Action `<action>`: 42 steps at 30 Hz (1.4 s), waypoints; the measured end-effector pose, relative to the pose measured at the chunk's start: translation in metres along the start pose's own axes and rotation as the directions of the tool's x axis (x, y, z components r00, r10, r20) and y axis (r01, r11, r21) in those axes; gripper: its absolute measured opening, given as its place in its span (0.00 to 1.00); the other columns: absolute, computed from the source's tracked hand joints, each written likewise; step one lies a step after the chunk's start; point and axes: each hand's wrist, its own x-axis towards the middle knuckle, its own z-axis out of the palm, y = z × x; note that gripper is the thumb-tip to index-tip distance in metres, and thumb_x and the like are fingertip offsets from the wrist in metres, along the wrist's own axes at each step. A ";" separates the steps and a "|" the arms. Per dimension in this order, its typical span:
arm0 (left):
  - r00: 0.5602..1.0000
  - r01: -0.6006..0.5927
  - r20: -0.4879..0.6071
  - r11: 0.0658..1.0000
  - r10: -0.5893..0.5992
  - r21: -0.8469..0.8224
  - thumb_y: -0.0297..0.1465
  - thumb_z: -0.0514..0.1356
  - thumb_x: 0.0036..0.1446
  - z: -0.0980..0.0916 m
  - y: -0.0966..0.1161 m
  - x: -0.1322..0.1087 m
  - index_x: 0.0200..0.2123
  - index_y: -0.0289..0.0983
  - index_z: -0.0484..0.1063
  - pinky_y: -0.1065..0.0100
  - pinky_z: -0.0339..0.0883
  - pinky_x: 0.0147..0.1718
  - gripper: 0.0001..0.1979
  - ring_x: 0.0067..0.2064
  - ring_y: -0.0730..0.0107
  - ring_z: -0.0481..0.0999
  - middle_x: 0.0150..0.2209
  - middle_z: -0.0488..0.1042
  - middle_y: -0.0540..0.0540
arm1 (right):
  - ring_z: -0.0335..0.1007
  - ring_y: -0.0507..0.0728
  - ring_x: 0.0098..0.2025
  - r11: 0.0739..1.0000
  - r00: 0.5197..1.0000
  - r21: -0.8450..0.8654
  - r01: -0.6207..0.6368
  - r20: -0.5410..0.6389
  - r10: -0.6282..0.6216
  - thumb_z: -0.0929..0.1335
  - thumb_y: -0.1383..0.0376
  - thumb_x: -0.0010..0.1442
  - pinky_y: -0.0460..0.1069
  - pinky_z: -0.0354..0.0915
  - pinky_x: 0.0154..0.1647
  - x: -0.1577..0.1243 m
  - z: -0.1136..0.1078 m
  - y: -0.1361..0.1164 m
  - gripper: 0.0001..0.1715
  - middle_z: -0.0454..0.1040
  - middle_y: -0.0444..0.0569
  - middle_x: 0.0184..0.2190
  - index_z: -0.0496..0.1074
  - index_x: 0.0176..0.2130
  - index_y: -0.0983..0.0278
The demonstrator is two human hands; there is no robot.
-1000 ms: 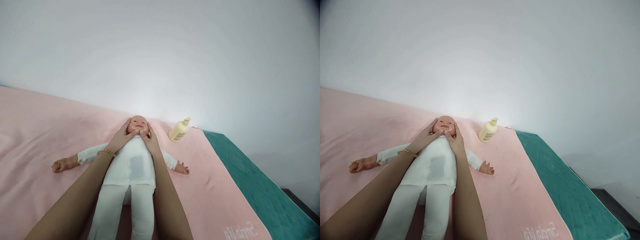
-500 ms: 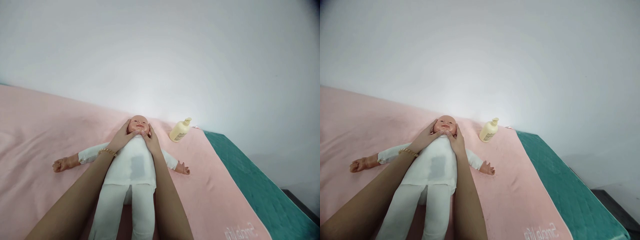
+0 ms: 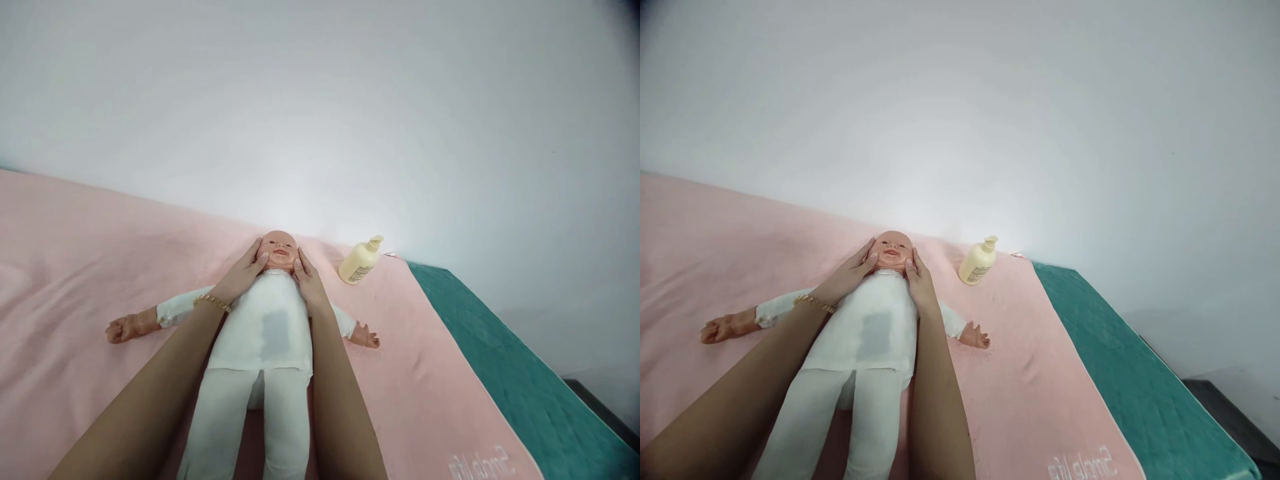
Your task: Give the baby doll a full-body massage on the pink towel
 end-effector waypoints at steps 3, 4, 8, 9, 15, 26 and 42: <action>1.000 0.008 0.001 1.000 -0.008 -0.029 0.53 0.47 0.63 -0.001 0.001 0.000 0.68 0.38 0.52 0.56 0.48 0.66 0.37 0.70 0.55 0.49 0.69 0.53 0.42 | 0.59 0.60 0.66 1.000 1.000 0.028 0.002 -0.004 -0.002 0.65 0.42 0.59 0.55 0.59 0.65 0.000 0.000 -0.001 0.49 0.58 0.52 0.66 0.53 0.68 0.66; 1.000 0.017 -0.001 0.999 -0.017 -0.035 0.53 0.47 0.63 -0.001 0.002 0.000 0.68 0.38 0.53 0.57 0.48 0.66 0.37 0.70 0.55 0.49 0.69 0.52 0.42 | 0.59 0.60 0.66 1.000 1.000 0.014 0.009 -0.008 -0.009 0.65 0.42 0.59 0.55 0.58 0.66 -0.001 0.001 -0.003 0.48 0.59 0.52 0.66 0.54 0.67 0.66; 0.999 0.038 -0.015 0.998 -0.039 -0.054 0.52 0.53 0.60 0.000 0.004 -0.001 0.68 0.39 0.52 0.57 0.50 0.65 0.38 0.69 0.54 0.52 0.69 0.53 0.42 | 0.57 0.61 0.67 0.994 0.999 -0.106 0.003 -0.037 -0.007 0.68 0.44 0.57 0.54 0.57 0.66 -0.006 0.004 -0.013 0.50 0.60 0.51 0.65 0.54 0.67 0.65; 1.000 0.027 -0.013 0.997 -0.028 -0.068 0.52 0.56 0.59 0.001 0.004 -0.001 0.67 0.40 0.52 0.57 0.52 0.65 0.39 0.68 0.54 0.55 0.68 0.55 0.42 | 0.57 0.61 0.66 0.993 0.999 -0.118 -0.004 -0.043 -0.001 0.70 0.45 0.56 0.54 0.58 0.66 -0.007 0.005 -0.014 0.51 0.60 0.52 0.65 0.53 0.67 0.66; 0.999 -0.025 -0.025 0.994 0.023 -0.106 0.48 0.65 0.52 0.008 -0.001 -0.001 0.67 0.39 0.52 0.59 0.65 0.57 0.44 0.62 0.53 0.66 0.64 0.62 0.39 | 0.66 0.61 0.61 0.994 0.999 -0.109 0.006 -0.053 -0.011 0.74 0.53 0.52 0.54 0.63 0.62 -0.004 0.009 -0.007 0.55 0.65 0.55 0.63 0.51 0.68 0.66; 0.995 0.063 -0.073 0.998 -0.062 0.007 0.50 0.61 0.55 0.004 0.000 0.000 0.68 0.40 0.51 0.58 0.55 0.63 0.43 0.67 0.53 0.58 0.68 0.56 0.42 | 0.62 0.62 0.64 0.991 0.997 -0.131 0.025 -0.068 -0.034 0.72 0.52 0.54 0.56 0.61 0.64 -0.005 0.009 -0.010 0.51 0.61 0.55 0.64 0.52 0.68 0.68; 1.000 0.008 0.012 0.998 -0.009 0.069 0.49 0.51 0.62 -0.005 0.000 0.000 0.69 0.38 0.48 0.55 0.50 0.65 0.37 0.69 0.54 0.51 0.68 0.53 0.41 | 0.63 0.58 0.63 0.997 0.999 0.065 -0.045 0.028 0.043 0.67 0.50 0.62 0.57 0.59 0.65 -0.002 -0.005 0.000 0.42 0.64 0.49 0.63 0.52 0.68 0.61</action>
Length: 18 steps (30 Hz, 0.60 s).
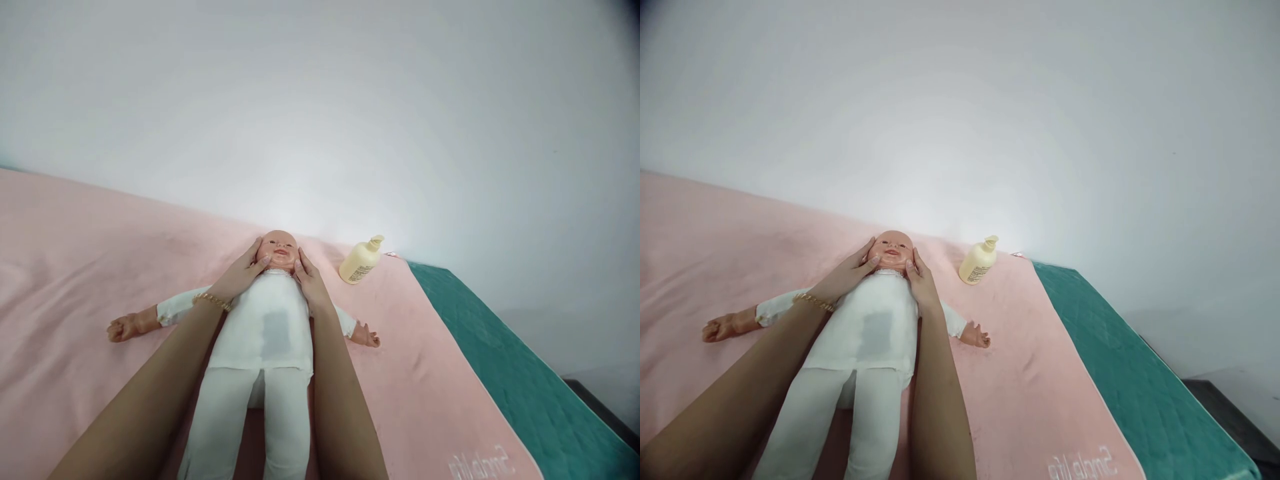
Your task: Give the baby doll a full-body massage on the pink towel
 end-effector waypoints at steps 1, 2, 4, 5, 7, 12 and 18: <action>1.000 0.000 -0.001 1.000 0.000 -0.005 0.49 0.51 0.62 0.000 -0.001 0.000 0.69 0.38 0.48 0.55 0.50 0.65 0.37 0.69 0.54 0.51 0.68 0.53 0.41 | 0.63 0.58 0.63 1.000 1.000 -0.007 -0.002 -0.004 0.002 0.67 0.50 0.62 0.57 0.59 0.65 -0.001 0.000 -0.001 0.41 0.64 0.48 0.63 0.53 0.68 0.60; 1.000 -0.001 -0.001 1.000 0.001 -0.009 0.50 0.51 0.62 0.000 -0.001 0.000 0.69 0.39 0.49 0.55 0.50 0.65 0.37 0.69 0.54 0.51 0.68 0.54 0.42 | 0.63 0.58 0.63 1.000 1.000 -0.016 0.000 -0.008 0.000 0.67 0.50 0.62 0.57 0.60 0.65 -0.002 0.000 -0.002 0.40 0.64 0.48 0.63 0.54 0.67 0.60; 1.000 -0.005 0.001 1.000 0.005 -0.017 0.50 0.51 0.62 0.000 -0.002 0.001 0.69 0.39 0.50 0.56 0.50 0.65 0.37 0.69 0.55 0.51 0.68 0.54 0.42 | 0.64 0.58 0.63 0.999 1.000 -0.036 0.012 -0.017 -0.012 0.66 0.51 0.63 0.57 0.60 0.65 -0.004 0.000 -0.004 0.38 0.65 0.48 0.62 0.57 0.66 0.59; 1.000 -0.010 0.002 1.000 0.010 -0.020 0.50 0.50 0.62 0.001 -0.003 0.001 0.69 0.39 0.51 0.56 0.50 0.65 0.37 0.69 0.55 0.51 0.68 0.54 0.42 | 0.64 0.58 0.63 0.999 1.000 -0.047 0.019 -0.021 -0.020 0.66 0.51 0.63 0.57 0.60 0.64 -0.004 0.000 -0.004 0.37 0.66 0.47 0.62 0.58 0.66 0.59; 1.000 -0.024 0.007 0.999 0.025 -0.027 0.51 0.50 0.62 0.001 -0.003 0.001 0.68 0.40 0.51 0.57 0.50 0.65 0.37 0.69 0.56 0.52 0.68 0.55 0.43 | 0.65 0.58 0.62 0.997 0.999 -0.071 0.034 -0.033 -0.036 0.66 0.50 0.63 0.57 0.62 0.63 -0.004 0.000 -0.005 0.35 0.68 0.47 0.60 0.60 0.65 0.58; 1.000 -0.019 0.021 0.999 0.020 -0.050 0.51 0.50 0.62 0.000 -0.005 0.002 0.69 0.39 0.49 0.56 0.49 0.65 0.38 0.69 0.56 0.52 0.68 0.55 0.41 | 0.67 0.59 0.60 0.990 0.994 -0.114 0.081 -0.068 -0.089 0.66 0.49 0.62 0.58 0.62 0.63 -0.002 0.002 -0.004 0.34 0.72 0.47 0.57 0.64 0.62 0.59; 0.998 0.060 0.040 0.993 -0.056 -0.106 0.53 0.48 0.63 0.001 -0.010 0.003 0.71 0.38 0.42 0.58 0.46 0.66 0.40 0.70 0.59 0.50 0.70 0.48 0.42 | 0.65 0.61 0.62 0.990 0.993 -0.100 0.098 -0.061 -0.104 0.65 0.45 0.62 0.59 0.60 0.64 -0.002 0.004 -0.003 0.33 0.74 0.47 0.55 0.68 0.59 0.58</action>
